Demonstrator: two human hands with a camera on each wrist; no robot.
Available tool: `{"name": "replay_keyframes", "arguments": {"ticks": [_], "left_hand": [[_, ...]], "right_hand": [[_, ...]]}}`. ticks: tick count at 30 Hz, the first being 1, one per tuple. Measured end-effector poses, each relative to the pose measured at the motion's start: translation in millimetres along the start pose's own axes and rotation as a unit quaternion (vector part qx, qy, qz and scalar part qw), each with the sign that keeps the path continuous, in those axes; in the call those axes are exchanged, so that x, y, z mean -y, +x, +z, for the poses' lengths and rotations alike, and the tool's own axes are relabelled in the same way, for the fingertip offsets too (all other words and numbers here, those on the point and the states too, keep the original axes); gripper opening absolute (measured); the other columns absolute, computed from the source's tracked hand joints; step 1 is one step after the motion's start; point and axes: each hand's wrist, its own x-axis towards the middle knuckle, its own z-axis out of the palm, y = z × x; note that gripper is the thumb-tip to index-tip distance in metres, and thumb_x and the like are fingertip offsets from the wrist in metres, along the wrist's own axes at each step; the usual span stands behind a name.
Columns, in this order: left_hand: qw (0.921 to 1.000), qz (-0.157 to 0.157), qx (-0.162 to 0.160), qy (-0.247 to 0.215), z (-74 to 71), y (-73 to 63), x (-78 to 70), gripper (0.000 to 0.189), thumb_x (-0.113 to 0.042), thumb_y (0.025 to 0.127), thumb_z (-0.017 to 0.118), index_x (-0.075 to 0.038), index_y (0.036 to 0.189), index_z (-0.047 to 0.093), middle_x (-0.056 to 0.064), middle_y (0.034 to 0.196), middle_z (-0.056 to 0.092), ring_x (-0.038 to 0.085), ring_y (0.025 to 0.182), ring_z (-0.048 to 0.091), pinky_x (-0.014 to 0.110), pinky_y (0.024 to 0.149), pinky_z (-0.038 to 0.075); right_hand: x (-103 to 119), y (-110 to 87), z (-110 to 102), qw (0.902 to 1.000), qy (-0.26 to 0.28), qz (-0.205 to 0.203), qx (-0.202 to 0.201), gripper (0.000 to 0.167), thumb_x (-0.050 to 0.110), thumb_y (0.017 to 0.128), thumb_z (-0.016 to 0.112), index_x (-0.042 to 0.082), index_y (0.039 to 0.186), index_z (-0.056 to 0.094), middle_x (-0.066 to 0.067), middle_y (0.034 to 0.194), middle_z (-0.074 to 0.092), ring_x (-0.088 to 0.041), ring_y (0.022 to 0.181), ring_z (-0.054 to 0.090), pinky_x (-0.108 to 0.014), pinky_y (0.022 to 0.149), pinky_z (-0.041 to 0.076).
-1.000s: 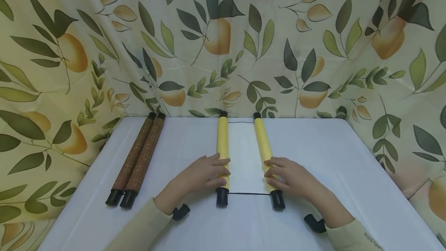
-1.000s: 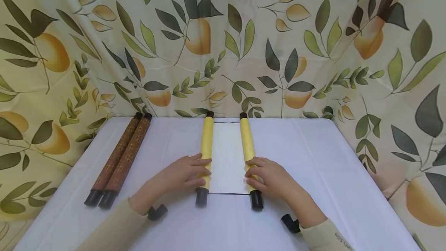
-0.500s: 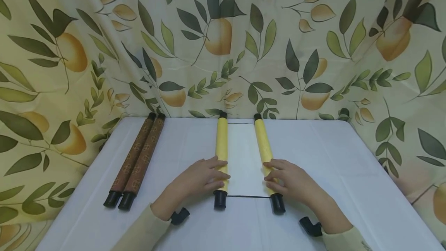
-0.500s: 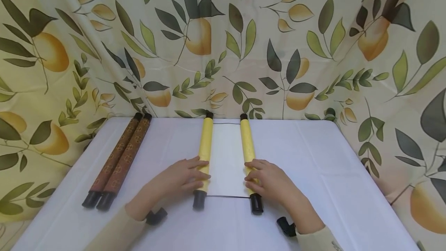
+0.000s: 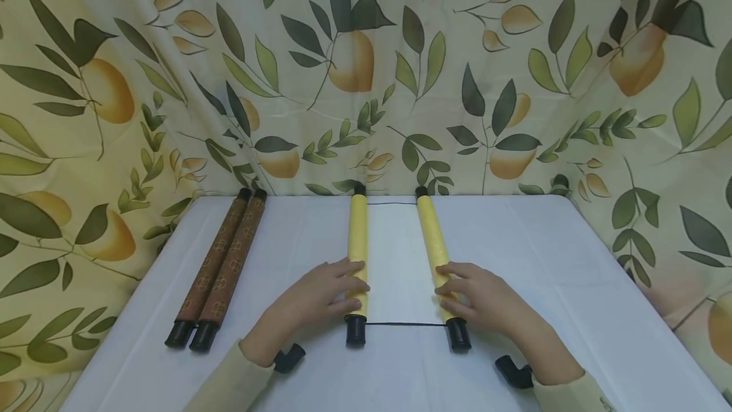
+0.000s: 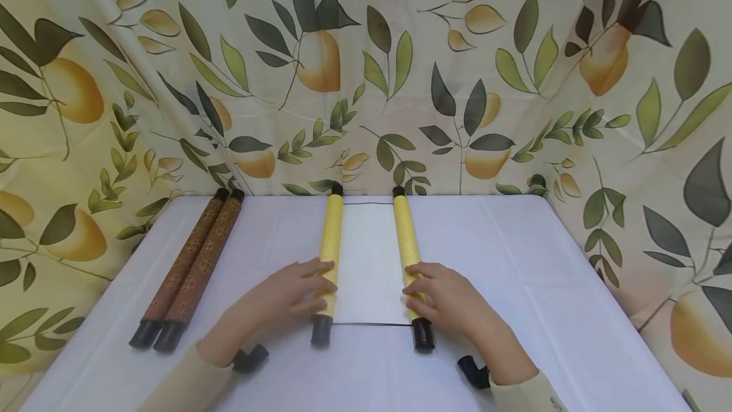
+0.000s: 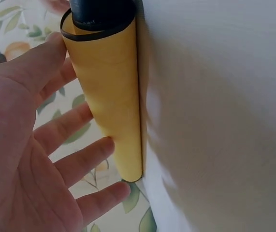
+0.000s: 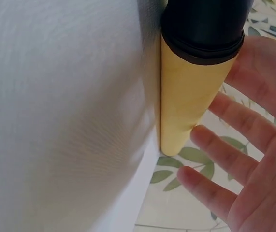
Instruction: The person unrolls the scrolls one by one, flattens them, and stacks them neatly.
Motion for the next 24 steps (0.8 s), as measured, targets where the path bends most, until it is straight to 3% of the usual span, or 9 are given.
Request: {"name": "replay_keyframes", "arguments": {"ticks": [8, 15, 24], "left_hand": [[0.9998, 0.007, 0.002, 0.017, -4.3, -1.1, 1.9, 0.036, -0.043, 0.098, 0.059, -0.026, 0.129, 0.068, 0.005, 0.151, 0.049, 0.023, 0.14, 0.044, 0.042, 0.112, 0.04], [0.9998, 0.008, -0.019, -0.001, -2.4, -1.4, 5.7, 0.031, -0.04, 0.098, 0.061, -0.022, 0.121, 0.07, 0.005, 0.15, 0.05, 0.029, 0.14, 0.045, 0.043, 0.111, 0.041], [1.0, -0.008, 0.002, -0.001, -6.0, -2.3, 7.7, 0.035, -0.04, 0.1, 0.059, -0.024, 0.13, 0.066, 0.005, 0.15, 0.05, 0.024, 0.135, 0.05, 0.042, 0.108, 0.043]], "right_hand": [[-2.2, -1.1, -4.8, 0.9999, -0.001, 0.015, 0.008, 0.017, 0.033, 0.089, 0.075, 0.027, 0.104, 0.078, -0.002, 0.134, 0.062, -0.029, 0.121, 0.06, -0.05, 0.094, 0.052], [-5.7, -2.1, -6.0, 0.9998, 0.004, 0.017, 0.004, 0.012, 0.032, 0.089, 0.075, 0.027, 0.099, 0.077, -0.002, 0.134, 0.062, -0.03, 0.122, 0.059, -0.051, 0.095, 0.052], [-8.2, -4.2, -6.1, 0.9996, 0.008, 0.027, 0.004, 0.015, 0.031, 0.088, 0.075, 0.026, 0.102, 0.078, -0.004, 0.132, 0.062, -0.03, 0.119, 0.06, -0.052, 0.094, 0.052]]}}
